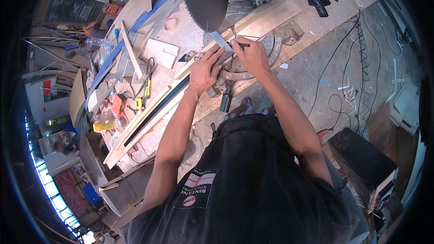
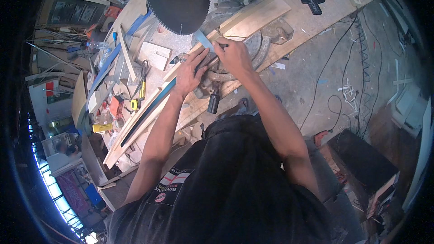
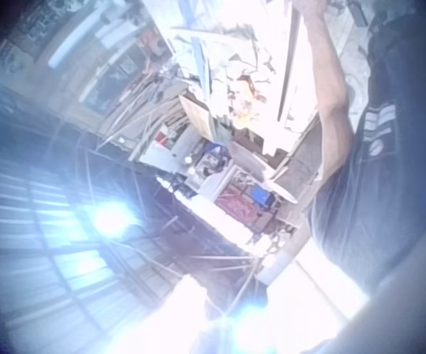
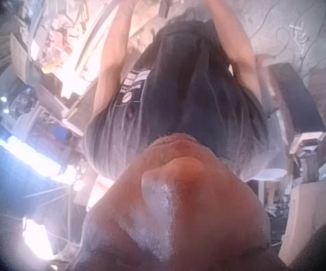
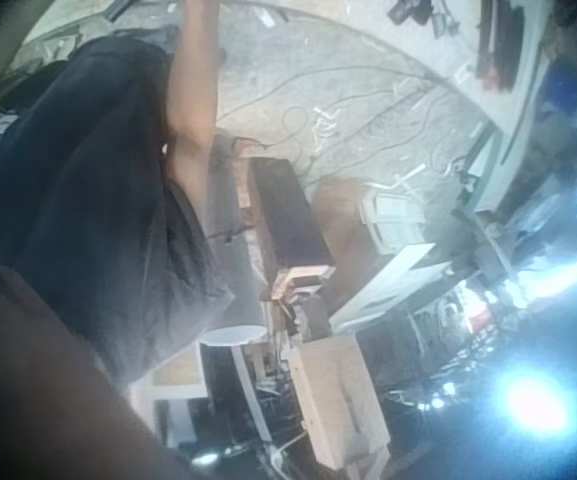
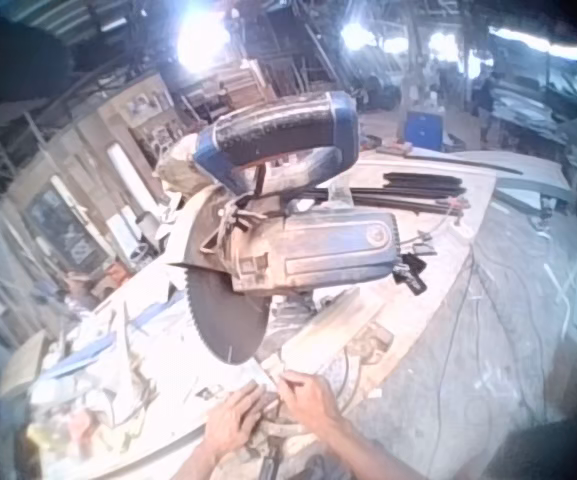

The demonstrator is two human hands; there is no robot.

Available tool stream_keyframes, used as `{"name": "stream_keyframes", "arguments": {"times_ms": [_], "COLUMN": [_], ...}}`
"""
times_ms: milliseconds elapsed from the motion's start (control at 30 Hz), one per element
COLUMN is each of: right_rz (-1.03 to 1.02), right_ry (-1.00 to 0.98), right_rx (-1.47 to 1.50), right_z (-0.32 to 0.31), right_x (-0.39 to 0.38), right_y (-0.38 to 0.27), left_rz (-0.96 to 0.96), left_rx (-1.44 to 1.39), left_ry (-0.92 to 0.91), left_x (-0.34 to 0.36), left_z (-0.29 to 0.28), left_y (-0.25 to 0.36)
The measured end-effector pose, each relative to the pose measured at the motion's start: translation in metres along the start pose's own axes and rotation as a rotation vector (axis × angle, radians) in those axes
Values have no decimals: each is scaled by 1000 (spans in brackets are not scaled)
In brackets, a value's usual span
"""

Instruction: The person measures and marks wooden planks and black plastic strips using a tape measure, pencil, and try square in a woodworking shop. They align the strips on the planks, measure lengths, and draw cut lines to prepare for cutting.

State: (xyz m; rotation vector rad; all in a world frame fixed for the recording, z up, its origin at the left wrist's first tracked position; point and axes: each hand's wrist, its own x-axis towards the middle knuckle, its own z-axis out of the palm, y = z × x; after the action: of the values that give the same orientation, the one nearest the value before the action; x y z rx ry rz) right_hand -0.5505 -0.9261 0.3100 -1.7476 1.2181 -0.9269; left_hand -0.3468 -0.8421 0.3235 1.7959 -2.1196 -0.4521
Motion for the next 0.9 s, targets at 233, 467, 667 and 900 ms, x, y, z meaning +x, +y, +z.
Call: {"name": "stream_keyframes", "arguments": {"times_ms": [233,467,667,900], "right_rz": [-44,-46,-61,-29], "right_ry": [-29,-52,-101,-4], "right_rx": [-43,-102,-154,97], "right_z": [-8,-11,-22,-8], "right_x": [6,12,6,4], "right_y": [-10,-17,-9,-6], "left_rz": [30,29,28,5], "left_rx": [36,34,29,4], "left_ry": [37,38,44,27], "left_x": [0,0,-1,-1], "left_z": [2,1,2,-1], "left_y": [-3,-1,0,3]}}
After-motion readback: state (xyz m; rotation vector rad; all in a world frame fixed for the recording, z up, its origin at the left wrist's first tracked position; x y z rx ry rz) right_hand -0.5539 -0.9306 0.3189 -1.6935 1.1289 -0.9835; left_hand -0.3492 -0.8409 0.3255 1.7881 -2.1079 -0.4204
